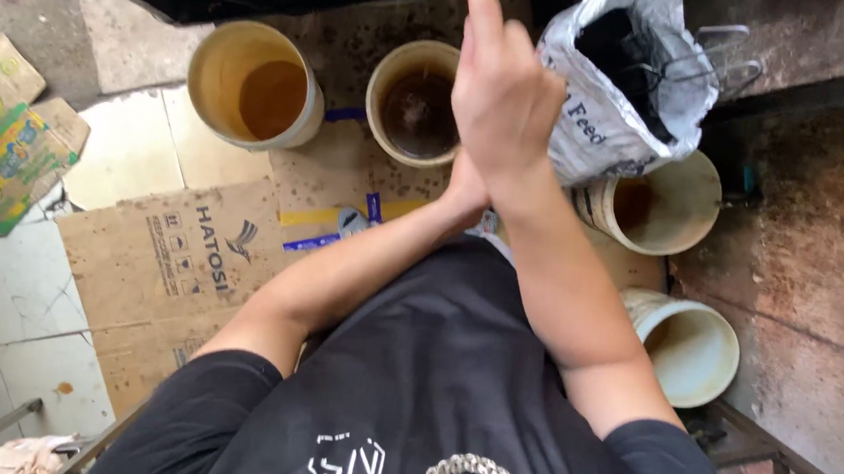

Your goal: The person tends a charcoal rotisserie grill. They grip the wooden handles of skewers holding roasted chickens, lift and reposition the skewers on the grill, use metal tongs to handle charcoal, and scoop charcoal from a woven bag into the grill while buckets below catch drippings.

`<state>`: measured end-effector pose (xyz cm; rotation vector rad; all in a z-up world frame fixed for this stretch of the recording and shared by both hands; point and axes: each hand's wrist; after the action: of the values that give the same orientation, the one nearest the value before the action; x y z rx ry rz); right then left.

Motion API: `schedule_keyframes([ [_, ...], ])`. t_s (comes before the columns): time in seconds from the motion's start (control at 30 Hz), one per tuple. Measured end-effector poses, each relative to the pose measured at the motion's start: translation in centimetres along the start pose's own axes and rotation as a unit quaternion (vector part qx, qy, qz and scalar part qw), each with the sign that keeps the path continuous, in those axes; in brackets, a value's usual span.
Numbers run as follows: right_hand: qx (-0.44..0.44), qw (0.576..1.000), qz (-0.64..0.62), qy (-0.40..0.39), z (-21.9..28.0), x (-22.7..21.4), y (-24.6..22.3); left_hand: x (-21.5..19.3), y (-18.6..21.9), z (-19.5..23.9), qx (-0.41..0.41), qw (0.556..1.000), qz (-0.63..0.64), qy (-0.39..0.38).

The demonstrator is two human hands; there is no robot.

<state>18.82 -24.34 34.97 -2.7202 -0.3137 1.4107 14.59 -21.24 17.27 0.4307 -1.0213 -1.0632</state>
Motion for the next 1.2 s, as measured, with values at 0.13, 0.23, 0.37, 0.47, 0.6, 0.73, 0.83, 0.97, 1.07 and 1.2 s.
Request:
schedule_keyframes([
  [0.13,-0.004,0.999,0.037,-0.032,2.5,-0.4,-0.4,-1.1,0.3,1.1,0.019,0.999,-0.007,-0.027],
  [0.23,0.001,1.000,-0.015,0.001,1.7,0.9,-0.6,-1.7,-0.4,2.1,0.030,0.998,-0.015,-0.048],
  [0.37,0.000,0.999,-0.013,-0.045,1.6,0.0,-0.6,-1.1,-0.2,2.1,0.044,0.996,-0.022,-0.080],
  [0.47,-0.001,0.996,0.015,-0.083,2.3,-3.0,0.8,-0.8,0.2,1.4,0.061,0.992,-0.025,-0.108],
  [0.6,-0.009,0.996,-0.078,-0.050,1.8,-7.8,3.7,-2.0,1.2,1.9,0.002,0.990,-0.010,-0.142],
  [0.73,0.023,0.997,-0.070,-0.031,-0.5,-9.6,6.1,-2.2,3.2,2.6,-0.113,0.967,0.053,-0.221],
  [0.83,0.003,0.999,-0.032,-0.007,-1.8,-8.7,6.8,-2.4,3.7,2.5,-0.134,0.961,0.064,-0.233],
  [0.97,0.010,0.999,-0.041,-0.033,-2.6,-8.6,5.9,-3.0,3.6,2.5,-0.138,0.957,0.076,-0.244],
  [1.07,-0.018,0.998,-0.059,-0.034,-2.5,-8.6,5.8,-2.9,3.6,2.5,-0.153,0.957,0.073,-0.234],
  [1.2,-0.013,0.999,-0.037,-0.023,-2.8,-8.4,5.5,-3.2,3.9,2.2,-0.144,0.956,0.078,-0.244],
])
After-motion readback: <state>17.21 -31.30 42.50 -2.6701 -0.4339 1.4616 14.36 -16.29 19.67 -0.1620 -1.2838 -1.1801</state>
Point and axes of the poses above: each hand's wrist, its own z-axis away from the middle knuckle, its own x-axis out of the palm, y = z × x, and after that the axes turned 7 degrees about z, right-handed
